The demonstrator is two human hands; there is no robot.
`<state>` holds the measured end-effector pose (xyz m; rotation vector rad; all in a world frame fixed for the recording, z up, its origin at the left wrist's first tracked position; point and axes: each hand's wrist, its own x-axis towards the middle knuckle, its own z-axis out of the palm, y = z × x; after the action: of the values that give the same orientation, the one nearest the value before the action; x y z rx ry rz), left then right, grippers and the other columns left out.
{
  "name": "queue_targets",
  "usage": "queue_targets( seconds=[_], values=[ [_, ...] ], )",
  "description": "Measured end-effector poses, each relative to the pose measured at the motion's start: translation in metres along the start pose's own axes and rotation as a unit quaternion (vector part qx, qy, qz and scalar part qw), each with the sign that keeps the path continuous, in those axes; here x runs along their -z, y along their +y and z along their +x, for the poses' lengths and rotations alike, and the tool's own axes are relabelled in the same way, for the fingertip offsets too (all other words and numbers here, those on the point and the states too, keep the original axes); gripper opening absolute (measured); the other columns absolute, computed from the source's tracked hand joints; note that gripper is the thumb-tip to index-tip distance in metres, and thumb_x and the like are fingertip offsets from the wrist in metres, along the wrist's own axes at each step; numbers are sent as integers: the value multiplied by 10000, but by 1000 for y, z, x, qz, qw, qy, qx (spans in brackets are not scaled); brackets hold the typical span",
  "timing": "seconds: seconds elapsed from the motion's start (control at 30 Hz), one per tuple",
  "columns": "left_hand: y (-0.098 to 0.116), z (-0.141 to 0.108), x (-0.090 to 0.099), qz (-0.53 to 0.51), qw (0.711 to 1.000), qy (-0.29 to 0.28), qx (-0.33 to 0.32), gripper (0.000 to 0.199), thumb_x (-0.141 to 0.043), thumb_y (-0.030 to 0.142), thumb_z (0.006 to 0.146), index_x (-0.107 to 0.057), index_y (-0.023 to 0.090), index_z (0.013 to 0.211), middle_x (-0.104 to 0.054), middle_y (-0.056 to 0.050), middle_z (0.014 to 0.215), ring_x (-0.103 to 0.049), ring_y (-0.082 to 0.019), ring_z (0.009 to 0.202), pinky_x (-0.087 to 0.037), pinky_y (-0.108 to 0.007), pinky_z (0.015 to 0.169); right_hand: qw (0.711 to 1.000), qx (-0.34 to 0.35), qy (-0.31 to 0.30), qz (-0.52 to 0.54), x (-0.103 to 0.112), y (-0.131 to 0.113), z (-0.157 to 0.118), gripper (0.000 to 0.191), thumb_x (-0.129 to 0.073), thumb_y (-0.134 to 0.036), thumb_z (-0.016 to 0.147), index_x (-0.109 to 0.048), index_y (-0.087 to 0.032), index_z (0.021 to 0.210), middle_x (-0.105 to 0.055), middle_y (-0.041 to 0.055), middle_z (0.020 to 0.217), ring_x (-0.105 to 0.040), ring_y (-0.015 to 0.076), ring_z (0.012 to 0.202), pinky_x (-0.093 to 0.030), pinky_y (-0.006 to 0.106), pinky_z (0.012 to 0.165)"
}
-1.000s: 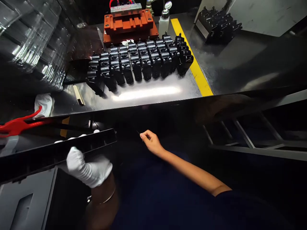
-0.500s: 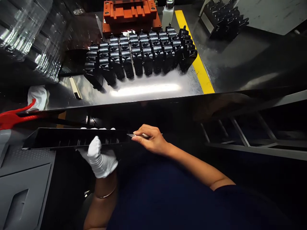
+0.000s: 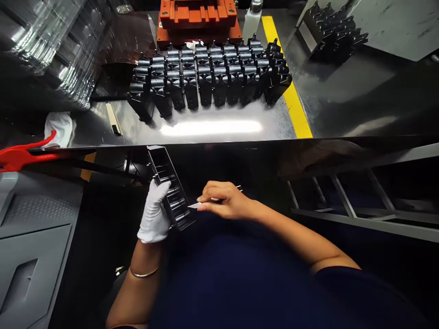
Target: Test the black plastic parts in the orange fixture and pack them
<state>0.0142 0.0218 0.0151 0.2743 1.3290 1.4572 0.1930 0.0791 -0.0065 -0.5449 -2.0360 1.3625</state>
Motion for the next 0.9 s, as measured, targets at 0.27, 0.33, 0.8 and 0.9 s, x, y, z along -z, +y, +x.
queue_targets(
  seconds=[0.27, 0.33, 0.8, 0.9],
  values=[
    [-8, -20, 14, 61, 980, -157, 108, 399, -744, 322, 693, -625, 225, 1061, -635, -15, 778, -569, -123, 571, -522, -266, 579, 991, -26, 124, -36, 29, 26, 45, 293, -640, -464, 826, -683, -186, 740, -650, 43, 763, -600, 152, 700, -471, 296, 679],
    [-5, -22, 23, 47, 967, -191, 160, 420, -743, 337, 686, -631, 231, 1077, -645, -48, 807, -574, -140, 570, -514, -268, 524, 991, -18, 120, -51, 38, 20, 46, 271, -640, -452, 828, -689, -196, 753, -646, 36, 755, -593, 152, 700, -465, 296, 682],
    [-4, -23, 62, 62, 874, -342, 341, 564, -744, 408, 658, -596, 177, 1151, -633, -49, 800, -552, -108, 547, -445, -198, 463, 948, 73, -256, -173, 80, -17, 50, 247, -608, -371, 892, -704, -151, 831, -638, 38, 766, -586, 119, 702, -386, 227, 622],
    [-10, -24, 65, 48, 852, -365, 373, 552, -681, 477, 691, -606, 168, 1143, -640, -76, 810, -543, -127, 502, -408, -221, 401, 957, 87, -243, -134, 72, -10, 50, 290, -600, -412, 892, -706, -146, 846, -647, 48, 784, -595, 121, 731, -407, 228, 648]
  ],
)
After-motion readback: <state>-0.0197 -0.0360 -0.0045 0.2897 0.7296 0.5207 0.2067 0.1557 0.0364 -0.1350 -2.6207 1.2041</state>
